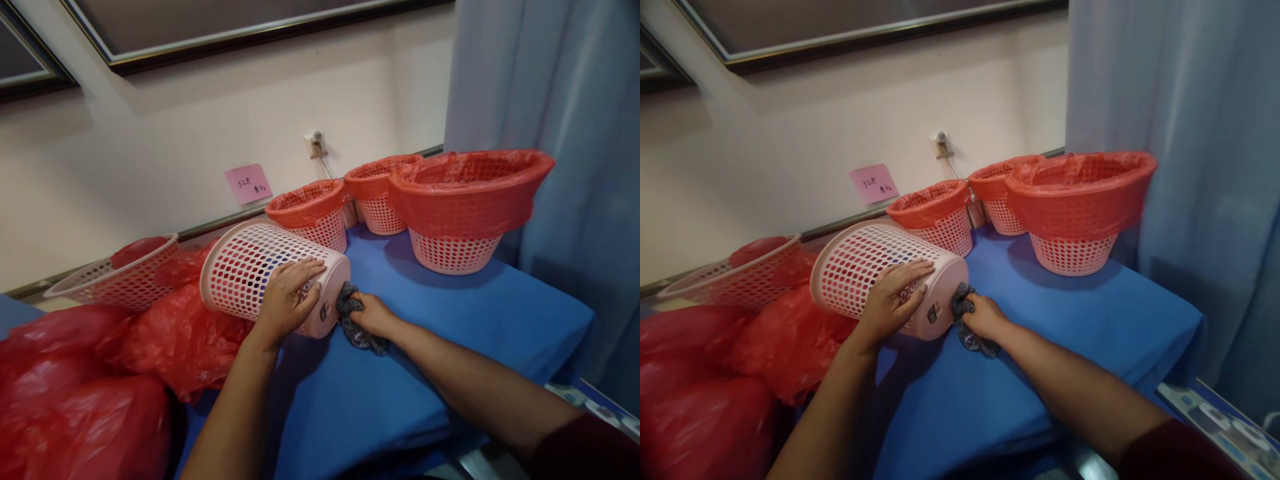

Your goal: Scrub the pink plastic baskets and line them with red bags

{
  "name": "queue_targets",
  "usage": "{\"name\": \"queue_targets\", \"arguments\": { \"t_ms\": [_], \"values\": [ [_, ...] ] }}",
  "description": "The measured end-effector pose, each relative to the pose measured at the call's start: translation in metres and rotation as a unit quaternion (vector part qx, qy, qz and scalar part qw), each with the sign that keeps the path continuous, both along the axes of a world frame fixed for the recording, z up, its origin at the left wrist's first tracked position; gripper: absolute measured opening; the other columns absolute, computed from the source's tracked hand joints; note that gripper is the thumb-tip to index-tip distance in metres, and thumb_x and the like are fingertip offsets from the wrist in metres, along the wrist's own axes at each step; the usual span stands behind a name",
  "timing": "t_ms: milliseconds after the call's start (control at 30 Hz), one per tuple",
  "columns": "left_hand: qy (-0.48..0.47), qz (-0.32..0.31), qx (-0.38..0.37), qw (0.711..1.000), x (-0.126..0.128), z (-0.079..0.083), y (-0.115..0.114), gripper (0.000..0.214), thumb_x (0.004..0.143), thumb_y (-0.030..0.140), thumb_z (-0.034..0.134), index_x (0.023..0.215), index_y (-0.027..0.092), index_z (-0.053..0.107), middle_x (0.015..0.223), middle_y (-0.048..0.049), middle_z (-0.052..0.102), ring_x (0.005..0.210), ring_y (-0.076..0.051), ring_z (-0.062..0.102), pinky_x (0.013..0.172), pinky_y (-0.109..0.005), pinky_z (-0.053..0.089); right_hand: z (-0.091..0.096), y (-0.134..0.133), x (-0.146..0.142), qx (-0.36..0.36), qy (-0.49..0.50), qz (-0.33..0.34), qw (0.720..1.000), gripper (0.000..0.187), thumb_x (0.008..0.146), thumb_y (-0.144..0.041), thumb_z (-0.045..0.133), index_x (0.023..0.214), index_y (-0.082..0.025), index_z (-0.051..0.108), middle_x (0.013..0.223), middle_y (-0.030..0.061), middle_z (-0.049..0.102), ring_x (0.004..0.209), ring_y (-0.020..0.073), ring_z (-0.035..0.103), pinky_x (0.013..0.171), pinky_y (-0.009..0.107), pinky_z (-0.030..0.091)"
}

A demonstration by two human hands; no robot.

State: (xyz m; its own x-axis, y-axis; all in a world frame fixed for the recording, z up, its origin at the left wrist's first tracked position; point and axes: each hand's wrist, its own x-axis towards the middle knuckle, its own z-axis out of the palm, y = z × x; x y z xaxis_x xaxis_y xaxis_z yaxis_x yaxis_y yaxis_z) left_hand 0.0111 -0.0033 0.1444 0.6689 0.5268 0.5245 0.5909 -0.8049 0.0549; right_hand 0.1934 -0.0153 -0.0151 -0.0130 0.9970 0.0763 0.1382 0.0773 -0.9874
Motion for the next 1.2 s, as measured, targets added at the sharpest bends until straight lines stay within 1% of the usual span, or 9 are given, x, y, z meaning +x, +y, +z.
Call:
{"name": "queue_targets", "arguments": {
  "t_ms": [100,267,500,633,767,900,1033,1133,1200],
  "values": [
    [0.005,0.006,-0.002,1.0,0.0,0.001,0.0,0.034,0.093,0.027,0.054,0.122,0.024,0.071,0.127,-0.0069,0.075,0.125,-0.027,0.065,0.108,-0.049,0.043,0.006,-0.015,-0.004,-0.012,-0.003,0.104,0.995,0.027,0.066,-0.01,0.062,0.089,-0.019,0.074,0.076,0.001,0.072,0.068,0.0168,0.065,0.066,0.027,0.053],
    [0.002,0.01,-0.003,1.0,0.001,0.001,0.0,0.033,0.093,0.026,0.053,0.121,0.024,0.071,0.127,-0.0065,0.075,0.126,-0.026,0.065,0.108,-0.048,0.042,0.02,-0.047,-0.012,0.016,0.017,0.214,0.976,0.033,0.066,-0.013,0.063,0.097,-0.019,0.073,0.08,-0.0026,0.072,0.071,0.014,0.064,0.068,0.024,0.052],
    [-0.003,0.001,-0.009,1.0,0.0,0.0,0.0,0.034,0.092,0.025,0.054,0.121,0.023,0.071,0.127,-0.0075,0.074,0.125,-0.027,0.065,0.109,-0.05,0.043,0.029,-0.049,-0.014,0.31,0.031,-0.016,0.95,0.04,0.08,-0.02,0.062,0.12,-0.021,0.067,0.109,0.0064,0.069,0.105,0.02,0.064,0.099,0.035,0.05],
    [-0.005,0.004,-0.01,1.0,0.0,0.001,-0.001,0.033,0.092,0.026,0.055,0.121,0.024,0.071,0.127,-0.0069,0.075,0.125,-0.027,0.066,0.107,-0.05,0.045,0.015,-0.013,-0.007,0.152,-0.009,-0.153,0.976,0.044,0.081,-0.023,0.062,0.124,-0.021,0.065,0.121,0.0092,0.069,0.117,0.023,0.063,0.109,0.039,0.046],
    [-0.001,0.009,-0.005,1.0,0.001,0.001,-0.003,0.033,0.092,0.027,0.054,0.12,0.024,0.072,0.126,-0.0071,0.075,0.125,-0.028,0.066,0.107,-0.052,0.044,-0.001,0.02,0.005,0.055,-0.016,-0.153,0.987,0.038,0.077,-0.019,0.064,0.114,-0.02,0.069,0.108,0.0068,0.074,0.101,0.0234,0.07,0.099,0.042,0.054],
    [-0.002,0.008,-0.007,1.0,0.001,0.0,-0.003,0.033,0.092,0.028,0.055,0.12,0.024,0.072,0.127,-0.0077,0.075,0.125,-0.028,0.065,0.108,-0.052,0.044,0.004,0.021,0.007,0.077,-0.01,-0.13,0.988,0.039,0.082,-0.025,0.06,0.12,-0.018,0.066,0.112,0.0082,0.073,0.102,0.0229,0.069,0.096,0.041,0.055],
    [-0.006,0.01,-0.014,1.0,0.0,0.0,-0.002,0.034,0.092,0.028,0.056,0.121,0.026,0.072,0.128,-0.007,0.074,0.126,-0.028,0.065,0.109,-0.052,0.043,0.02,-0.011,0.003,0.167,-0.028,-0.083,0.982,0.044,0.08,-0.024,0.064,0.124,-0.025,0.066,0.121,0.0054,0.065,0.114,0.0217,0.061,0.105,0.037,0.048],
    [-0.009,0.009,-0.02,1.0,-0.001,0.0,-0.001,0.034,0.092,0.029,0.055,0.122,0.027,0.071,0.128,-0.0066,0.074,0.128,-0.028,0.064,0.11,-0.051,0.042,0.026,-0.035,0.0,0.227,-0.157,0.047,0.96,0.037,0.077,-0.019,0.063,0.113,-0.027,0.072,0.112,0.004,0.061,0.097,0.0192,0.062,0.09,0.031,0.051],
    [-0.012,0.008,-0.022,1.0,-0.002,-0.001,-0.001,0.034,0.092,0.029,0.056,0.123,0.027,0.071,0.128,-0.0062,0.074,0.128,-0.028,0.064,0.111,-0.051,0.042,0.024,-0.041,-0.001,0.193,-0.256,0.077,0.944,0.033,0.076,-0.018,0.063,0.106,-0.027,0.073,0.112,0.004,0.06,0.087,0.0177,0.061,0.082,0.029,0.049]
  ]
}}
